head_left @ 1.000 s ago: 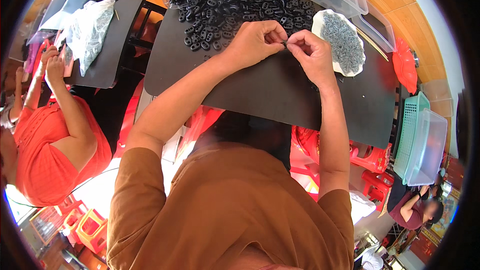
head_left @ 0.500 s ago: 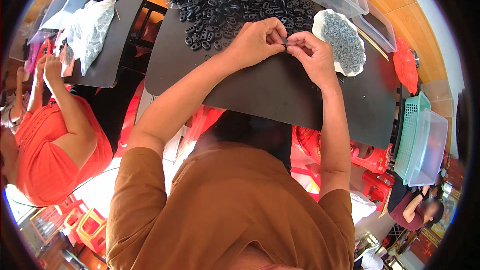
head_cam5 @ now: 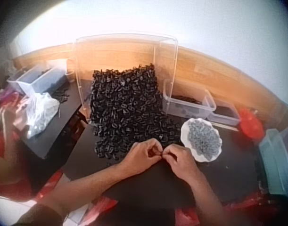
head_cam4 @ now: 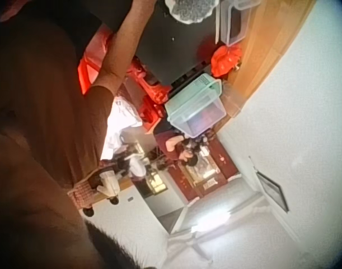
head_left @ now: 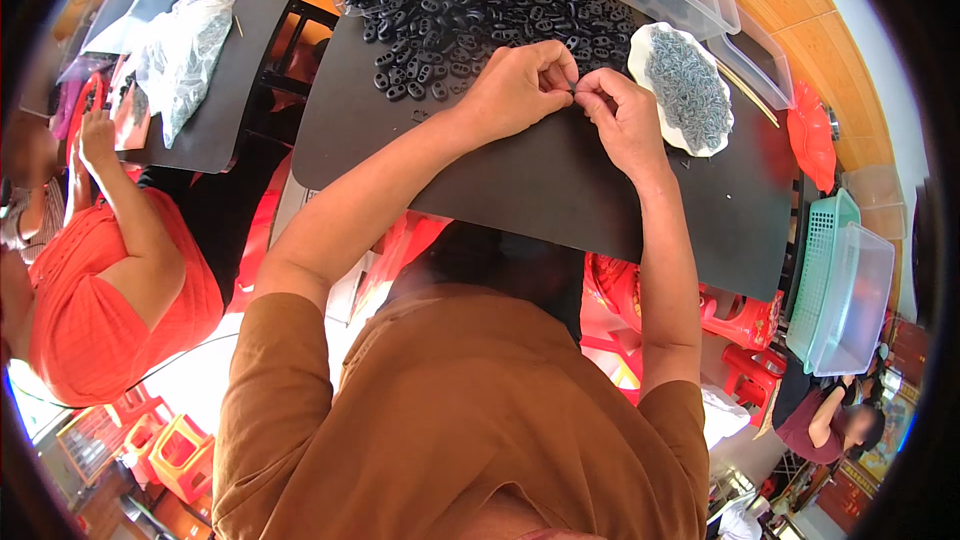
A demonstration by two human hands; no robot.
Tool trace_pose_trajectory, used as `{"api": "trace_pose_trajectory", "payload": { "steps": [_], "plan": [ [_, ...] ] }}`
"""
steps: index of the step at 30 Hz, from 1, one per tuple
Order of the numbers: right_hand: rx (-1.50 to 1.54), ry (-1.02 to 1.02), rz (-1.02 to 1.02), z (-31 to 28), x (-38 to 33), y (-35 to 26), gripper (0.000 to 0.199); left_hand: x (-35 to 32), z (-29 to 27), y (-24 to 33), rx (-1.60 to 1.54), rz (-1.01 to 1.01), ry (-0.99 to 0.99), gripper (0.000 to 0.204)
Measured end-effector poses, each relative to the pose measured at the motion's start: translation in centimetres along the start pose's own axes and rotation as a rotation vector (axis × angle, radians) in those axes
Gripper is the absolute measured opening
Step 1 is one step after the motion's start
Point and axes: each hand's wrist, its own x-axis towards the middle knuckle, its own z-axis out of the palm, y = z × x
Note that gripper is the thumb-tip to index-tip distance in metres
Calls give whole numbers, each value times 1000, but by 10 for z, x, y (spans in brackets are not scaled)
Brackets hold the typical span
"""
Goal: The person sits at a table and repeatedly picks up small black plastic rings and thin metal pins. They insert the pins into the rings by hand and place the assembled units into a white bowl.
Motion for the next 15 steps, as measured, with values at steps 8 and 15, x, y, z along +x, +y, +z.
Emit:
{"api": "trace_pose_trajectory", "payload": {
  "steps": [8,15],
  "plan": [
    [208,86,51,-3,2,-9,11,7,5,-6,-179,20,123,12],
    [462,71,139,-5,3,6,11,12,0,1,-295,-1,26,18]
  ]
}}
